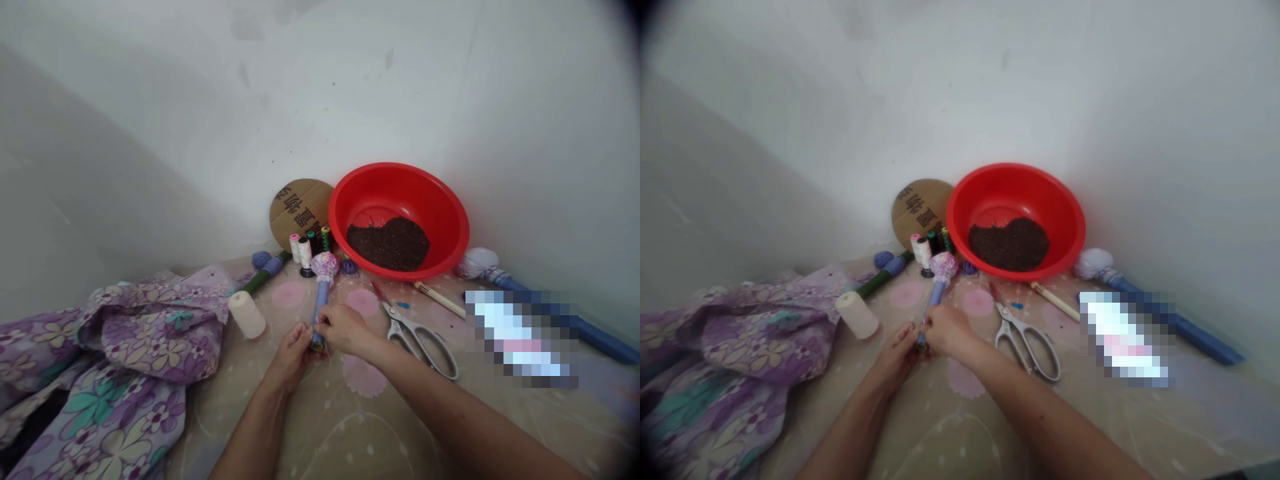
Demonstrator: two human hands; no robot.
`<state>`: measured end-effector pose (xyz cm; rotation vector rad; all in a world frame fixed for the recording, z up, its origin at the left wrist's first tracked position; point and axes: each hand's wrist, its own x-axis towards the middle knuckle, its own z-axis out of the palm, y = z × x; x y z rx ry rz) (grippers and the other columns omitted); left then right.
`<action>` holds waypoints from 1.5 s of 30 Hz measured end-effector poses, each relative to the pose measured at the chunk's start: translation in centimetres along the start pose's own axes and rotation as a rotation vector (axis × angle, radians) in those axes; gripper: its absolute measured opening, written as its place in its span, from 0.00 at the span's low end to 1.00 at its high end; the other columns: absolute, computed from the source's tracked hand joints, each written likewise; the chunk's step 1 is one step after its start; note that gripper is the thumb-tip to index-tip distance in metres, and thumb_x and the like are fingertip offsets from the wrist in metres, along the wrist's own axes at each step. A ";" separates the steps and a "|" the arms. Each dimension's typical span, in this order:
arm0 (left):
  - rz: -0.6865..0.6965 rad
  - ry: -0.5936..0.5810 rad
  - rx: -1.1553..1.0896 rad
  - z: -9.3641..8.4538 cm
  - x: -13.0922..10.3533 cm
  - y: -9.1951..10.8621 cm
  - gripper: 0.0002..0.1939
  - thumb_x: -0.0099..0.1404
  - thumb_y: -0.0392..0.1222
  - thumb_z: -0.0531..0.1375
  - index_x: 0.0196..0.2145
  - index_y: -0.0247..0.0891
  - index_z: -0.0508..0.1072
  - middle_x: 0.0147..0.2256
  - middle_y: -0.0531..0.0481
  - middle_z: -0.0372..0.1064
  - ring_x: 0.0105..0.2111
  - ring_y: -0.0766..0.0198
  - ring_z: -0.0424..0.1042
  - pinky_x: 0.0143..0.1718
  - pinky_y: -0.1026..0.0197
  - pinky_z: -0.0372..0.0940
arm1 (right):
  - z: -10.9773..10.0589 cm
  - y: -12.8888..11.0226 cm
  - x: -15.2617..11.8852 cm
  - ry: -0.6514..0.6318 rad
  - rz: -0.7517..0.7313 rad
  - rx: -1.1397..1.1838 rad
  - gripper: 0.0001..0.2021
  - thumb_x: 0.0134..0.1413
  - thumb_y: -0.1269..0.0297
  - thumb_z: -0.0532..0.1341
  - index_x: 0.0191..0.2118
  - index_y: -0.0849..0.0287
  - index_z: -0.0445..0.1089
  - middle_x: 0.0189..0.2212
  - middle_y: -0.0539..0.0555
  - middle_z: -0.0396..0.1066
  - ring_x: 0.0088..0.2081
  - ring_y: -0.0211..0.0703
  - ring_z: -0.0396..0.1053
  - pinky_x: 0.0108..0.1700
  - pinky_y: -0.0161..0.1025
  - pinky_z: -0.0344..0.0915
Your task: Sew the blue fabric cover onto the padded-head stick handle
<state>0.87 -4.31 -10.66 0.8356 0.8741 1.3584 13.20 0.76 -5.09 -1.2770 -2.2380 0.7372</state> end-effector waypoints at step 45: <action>0.012 -0.007 -0.084 -0.2 -0.2 1.4 0.09 0.55 0.39 0.55 0.21 0.33 0.61 0.19 0.53 0.60 0.20 0.68 0.64 0.21 0.64 0.59 | -0.8 3.9 0.9 -0.202 -0.337 0.257 0.08 0.45 0.65 0.55 0.29 0.58 0.72 0.24 0.49 0.70 0.26 0.35 0.64 0.27 0.30 0.56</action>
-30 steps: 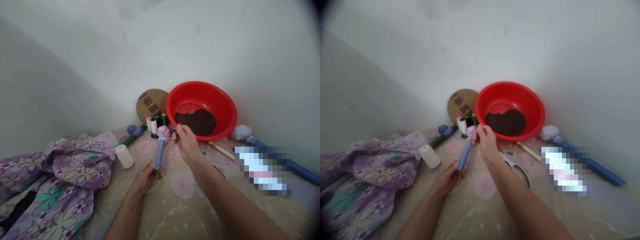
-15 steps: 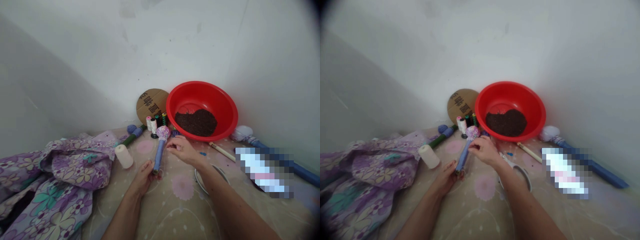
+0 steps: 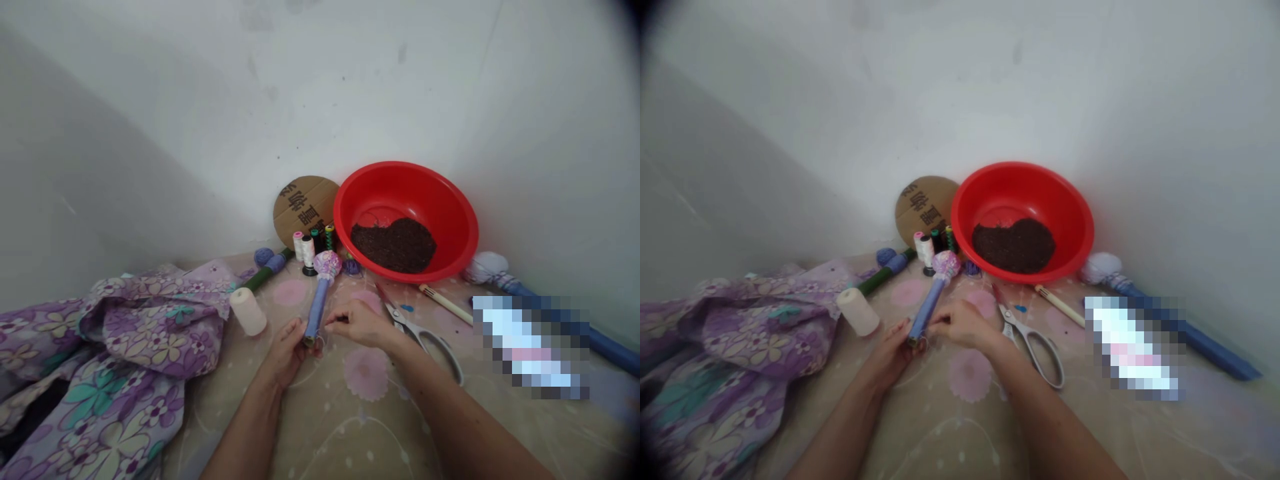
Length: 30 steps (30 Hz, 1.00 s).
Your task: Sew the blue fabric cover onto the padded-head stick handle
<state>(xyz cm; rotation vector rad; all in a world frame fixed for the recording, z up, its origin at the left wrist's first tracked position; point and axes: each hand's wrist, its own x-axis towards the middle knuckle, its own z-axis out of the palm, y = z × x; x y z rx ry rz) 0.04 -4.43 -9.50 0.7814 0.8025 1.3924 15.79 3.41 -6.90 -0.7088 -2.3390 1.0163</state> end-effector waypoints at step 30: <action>-0.003 0.012 0.017 0.1 0.0 0.2 0.09 0.55 0.40 0.55 0.22 0.33 0.62 0.18 0.52 0.60 0.18 0.69 0.62 0.21 0.64 0.59 | 1.0 -0.5 -0.3 0.114 -0.014 -0.010 0.08 0.37 0.66 0.59 0.29 0.58 0.71 0.18 0.45 0.64 0.21 0.32 0.58 0.22 0.28 0.52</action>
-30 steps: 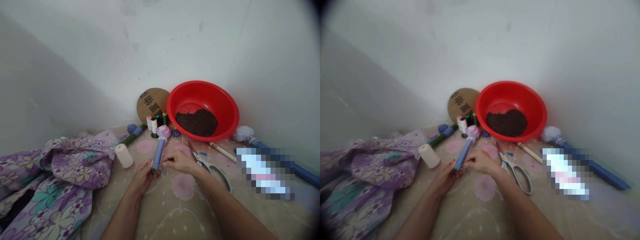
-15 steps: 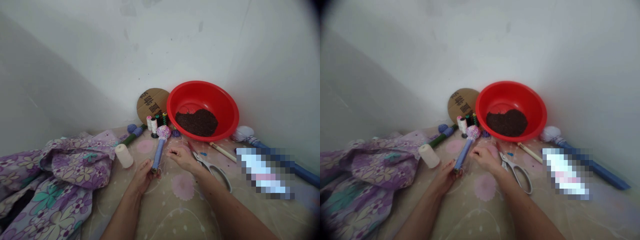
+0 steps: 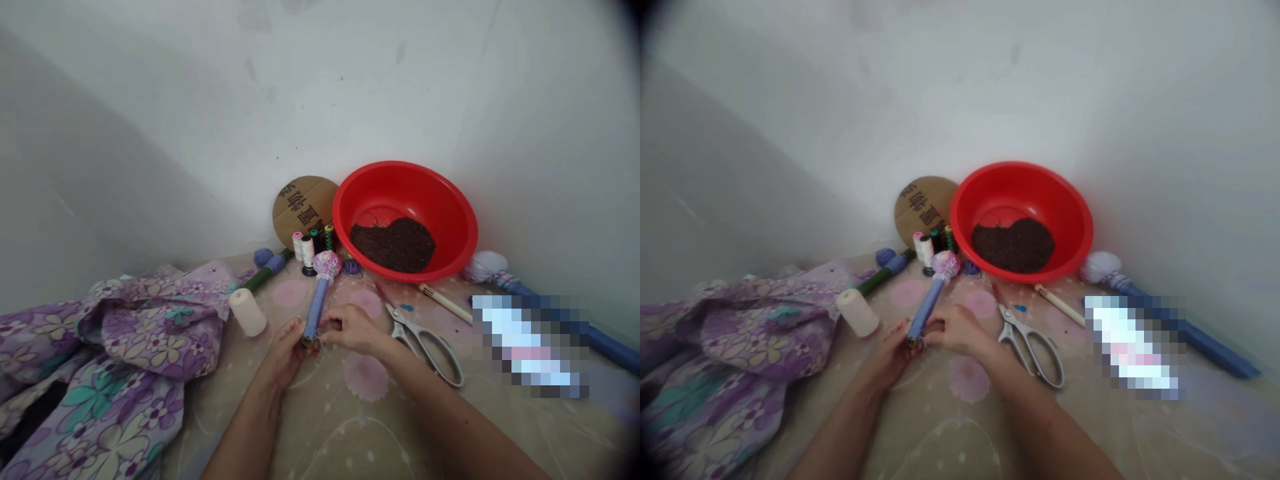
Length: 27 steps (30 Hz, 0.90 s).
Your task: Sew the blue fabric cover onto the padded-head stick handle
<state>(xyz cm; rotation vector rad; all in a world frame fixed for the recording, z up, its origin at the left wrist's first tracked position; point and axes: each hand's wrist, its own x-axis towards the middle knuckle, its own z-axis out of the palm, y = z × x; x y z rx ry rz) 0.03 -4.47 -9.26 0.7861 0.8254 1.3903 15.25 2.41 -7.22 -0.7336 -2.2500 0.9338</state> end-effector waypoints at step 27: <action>0.005 0.038 0.022 -0.1 -0.1 0.1 0.09 0.54 0.42 0.56 0.22 0.33 0.63 0.18 0.53 0.61 0.18 0.69 0.62 0.21 0.64 0.61 | -3.0 1.3 0.3 0.938 0.251 0.159 0.12 0.45 0.57 0.51 0.21 0.60 0.61 0.16 0.47 0.55 0.20 0.35 0.53 0.22 0.32 0.51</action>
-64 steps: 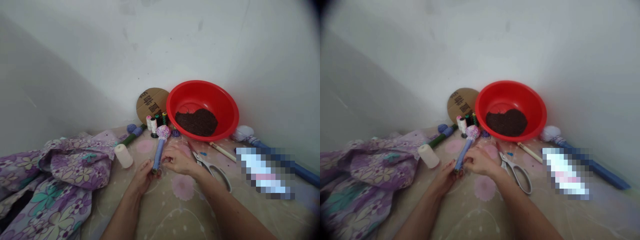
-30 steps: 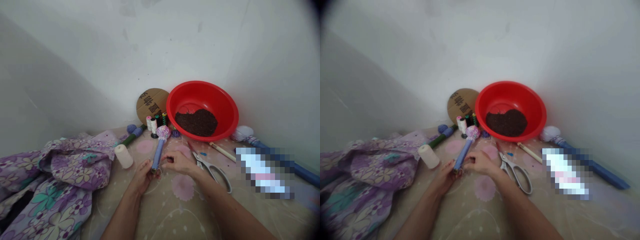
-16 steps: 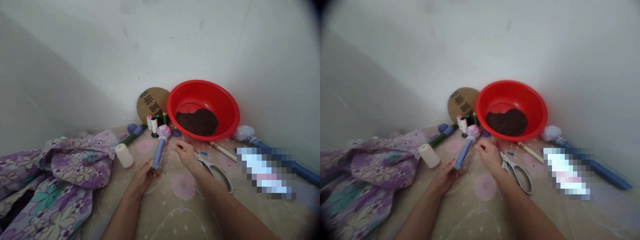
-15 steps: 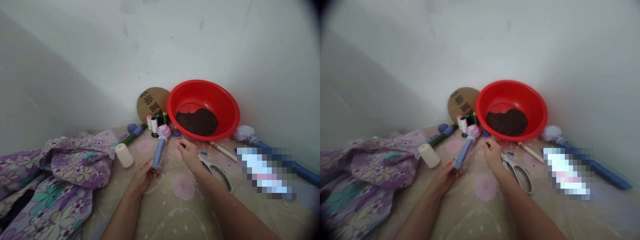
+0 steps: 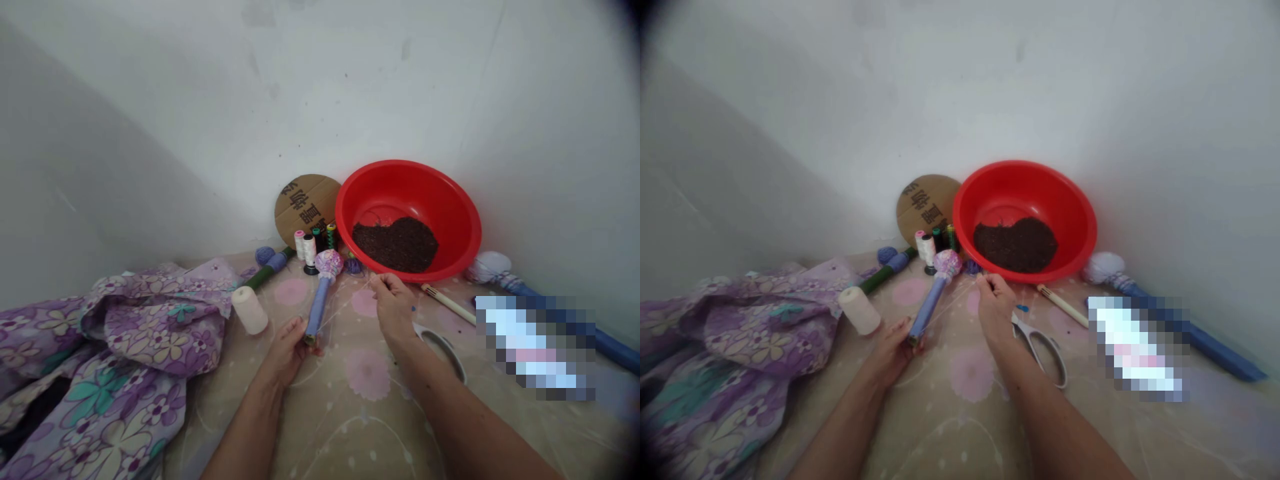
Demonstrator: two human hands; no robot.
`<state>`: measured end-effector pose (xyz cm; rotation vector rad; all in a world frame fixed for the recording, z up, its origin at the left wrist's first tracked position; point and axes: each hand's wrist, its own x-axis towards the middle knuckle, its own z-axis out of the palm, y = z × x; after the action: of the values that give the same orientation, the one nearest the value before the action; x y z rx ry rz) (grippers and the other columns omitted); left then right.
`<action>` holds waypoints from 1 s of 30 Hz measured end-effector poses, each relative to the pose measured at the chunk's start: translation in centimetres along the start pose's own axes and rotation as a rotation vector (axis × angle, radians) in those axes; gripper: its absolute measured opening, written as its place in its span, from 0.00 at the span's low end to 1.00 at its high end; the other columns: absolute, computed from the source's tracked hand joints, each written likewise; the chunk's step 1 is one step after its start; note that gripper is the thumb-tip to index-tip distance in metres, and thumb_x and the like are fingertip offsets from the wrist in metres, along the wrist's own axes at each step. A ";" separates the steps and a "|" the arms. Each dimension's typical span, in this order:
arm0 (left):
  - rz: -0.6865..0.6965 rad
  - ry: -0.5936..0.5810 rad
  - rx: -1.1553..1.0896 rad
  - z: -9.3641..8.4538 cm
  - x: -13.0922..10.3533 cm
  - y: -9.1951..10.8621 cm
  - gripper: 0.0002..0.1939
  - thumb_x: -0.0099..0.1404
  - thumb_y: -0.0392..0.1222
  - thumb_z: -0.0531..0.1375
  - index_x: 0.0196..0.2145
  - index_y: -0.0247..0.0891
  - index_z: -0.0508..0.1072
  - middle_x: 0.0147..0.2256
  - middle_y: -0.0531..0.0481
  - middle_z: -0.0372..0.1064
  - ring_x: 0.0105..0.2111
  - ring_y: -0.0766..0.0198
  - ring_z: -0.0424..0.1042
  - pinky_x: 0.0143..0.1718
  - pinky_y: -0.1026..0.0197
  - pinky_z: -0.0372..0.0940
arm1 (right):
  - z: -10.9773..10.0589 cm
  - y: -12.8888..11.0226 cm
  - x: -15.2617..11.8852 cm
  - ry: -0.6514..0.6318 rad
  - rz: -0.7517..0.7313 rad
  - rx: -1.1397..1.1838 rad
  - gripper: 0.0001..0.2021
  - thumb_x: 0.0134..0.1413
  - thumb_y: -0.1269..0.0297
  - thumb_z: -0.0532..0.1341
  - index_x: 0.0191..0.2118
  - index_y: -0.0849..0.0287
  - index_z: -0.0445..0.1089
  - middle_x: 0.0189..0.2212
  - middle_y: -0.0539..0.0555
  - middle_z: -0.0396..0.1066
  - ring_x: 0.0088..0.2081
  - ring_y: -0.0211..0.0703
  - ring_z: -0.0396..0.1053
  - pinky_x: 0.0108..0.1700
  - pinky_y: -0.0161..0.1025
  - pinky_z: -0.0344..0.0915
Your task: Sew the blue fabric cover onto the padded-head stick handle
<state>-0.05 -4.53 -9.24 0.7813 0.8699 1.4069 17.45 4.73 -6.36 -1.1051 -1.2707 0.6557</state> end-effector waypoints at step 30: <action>-0.001 0.012 -0.033 -0.3 0.1 0.3 0.08 0.54 0.41 0.56 0.23 0.33 0.64 0.18 0.53 0.61 0.16 0.72 0.59 0.19 0.65 0.60 | 2.1 -1.1 -3.3 -1.103 0.526 0.079 0.09 0.40 0.63 0.57 0.30 0.61 0.67 0.11 0.41 0.50 0.13 0.26 0.43 0.15 0.28 0.39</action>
<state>-0.45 -4.44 -9.09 0.7481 0.8547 1.4234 14.45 2.02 -6.84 -1.0206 -1.8298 1.8641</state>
